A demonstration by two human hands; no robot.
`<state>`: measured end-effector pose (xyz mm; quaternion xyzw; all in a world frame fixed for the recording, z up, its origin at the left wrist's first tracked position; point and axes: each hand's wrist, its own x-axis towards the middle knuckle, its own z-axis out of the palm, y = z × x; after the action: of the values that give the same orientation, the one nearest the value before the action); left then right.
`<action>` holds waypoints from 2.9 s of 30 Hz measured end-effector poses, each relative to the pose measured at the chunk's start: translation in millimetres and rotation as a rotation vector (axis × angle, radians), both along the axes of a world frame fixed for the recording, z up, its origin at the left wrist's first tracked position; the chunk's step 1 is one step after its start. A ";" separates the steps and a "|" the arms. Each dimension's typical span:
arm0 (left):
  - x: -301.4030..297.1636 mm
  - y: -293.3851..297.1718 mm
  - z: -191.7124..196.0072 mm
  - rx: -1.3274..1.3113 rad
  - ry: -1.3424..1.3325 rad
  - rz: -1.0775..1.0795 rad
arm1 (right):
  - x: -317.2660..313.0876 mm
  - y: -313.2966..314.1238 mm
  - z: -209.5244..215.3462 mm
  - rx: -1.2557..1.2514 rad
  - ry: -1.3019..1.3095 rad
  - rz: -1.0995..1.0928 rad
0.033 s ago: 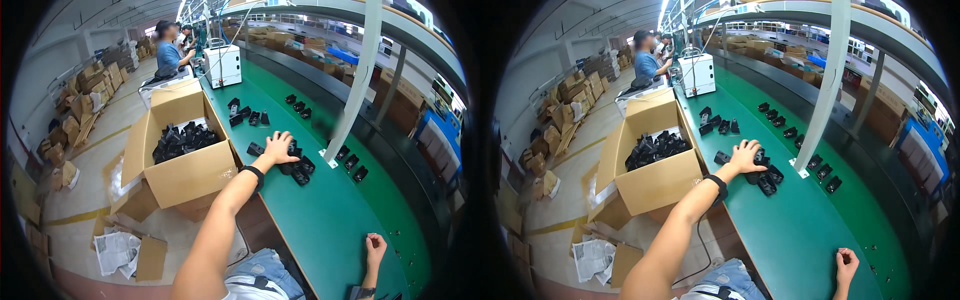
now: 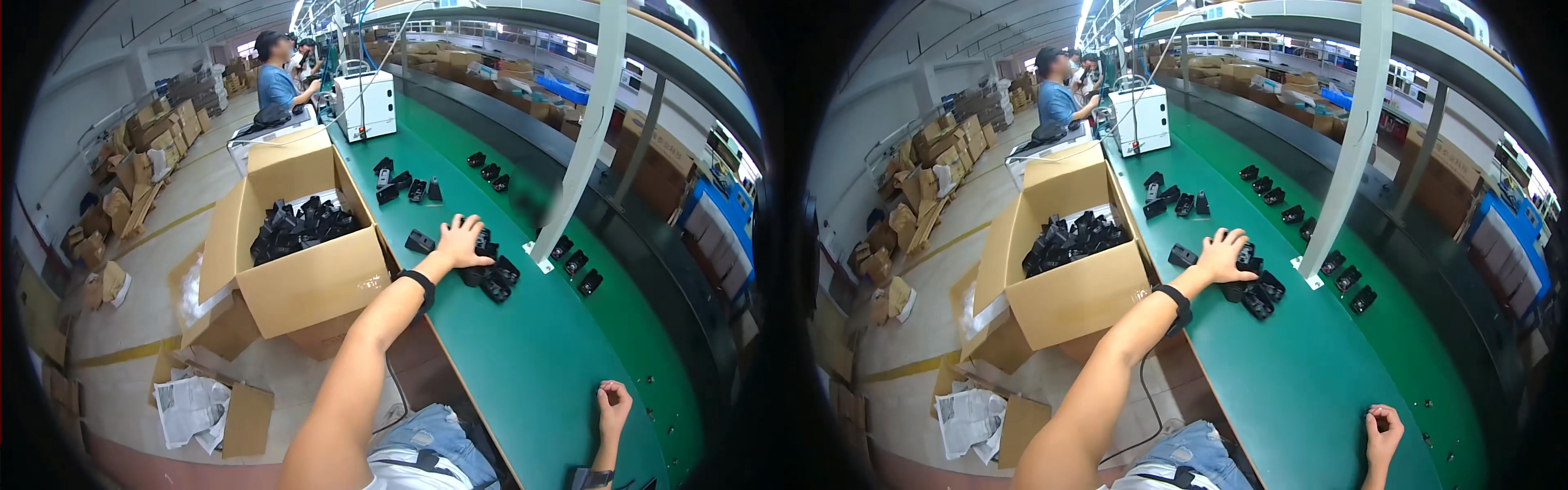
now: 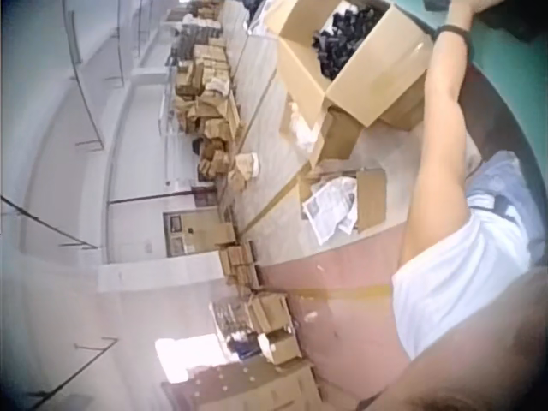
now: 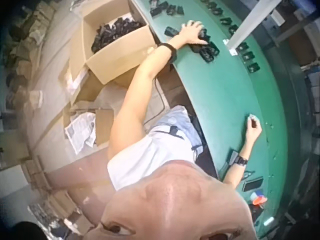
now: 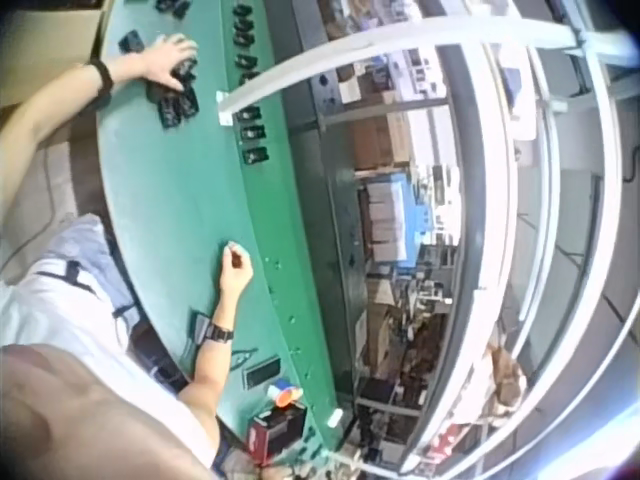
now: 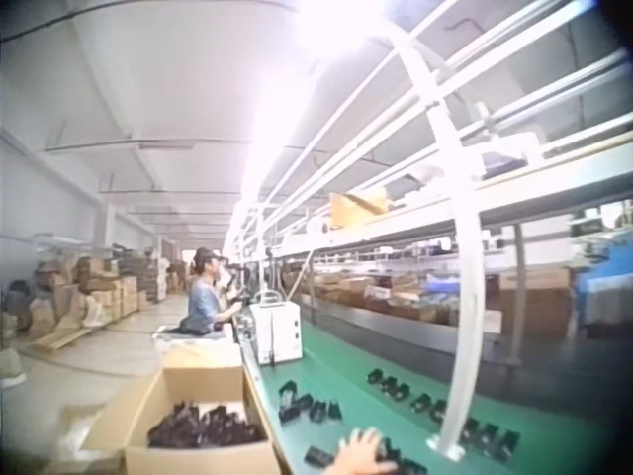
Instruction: The person assembles small black electronic components on a green workbench. They pick up a component, insert a small metal pin, and place the finished unit in a row. The process is repeated for multiple units throughout the video.
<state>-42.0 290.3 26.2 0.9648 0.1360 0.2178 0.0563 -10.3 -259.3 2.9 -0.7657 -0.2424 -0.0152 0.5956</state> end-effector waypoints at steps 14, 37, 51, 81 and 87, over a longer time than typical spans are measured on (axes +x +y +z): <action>-1.2 -74.4 53.9 -0.264 0.174 -0.163 | -29.6 -0.4 30.7 -0.220 -0.091 -0.079; 29.8 -300.5 39.1 -0.764 0.128 -1.213 | -30.1 66.9 112.6 -0.227 -0.517 -0.044; 30.4 -291.7 27.1 -1.276 0.129 -1.066 | -5.6 50.0 100.4 -0.176 -0.533 -0.108; 26.1 -269.6 51.9 -1.365 0.610 -1.374 | -34.0 54.1 138.3 -0.400 -0.698 0.180; 24.3 -267.2 53.3 -1.600 0.684 -1.233 | -40.9 54.7 143.7 -0.416 -0.689 0.135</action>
<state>-17.7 23.1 79.4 0.5595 -0.2639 -0.2834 0.7329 -51.2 -204.6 146.5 -0.8021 -0.4756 -0.1824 0.3116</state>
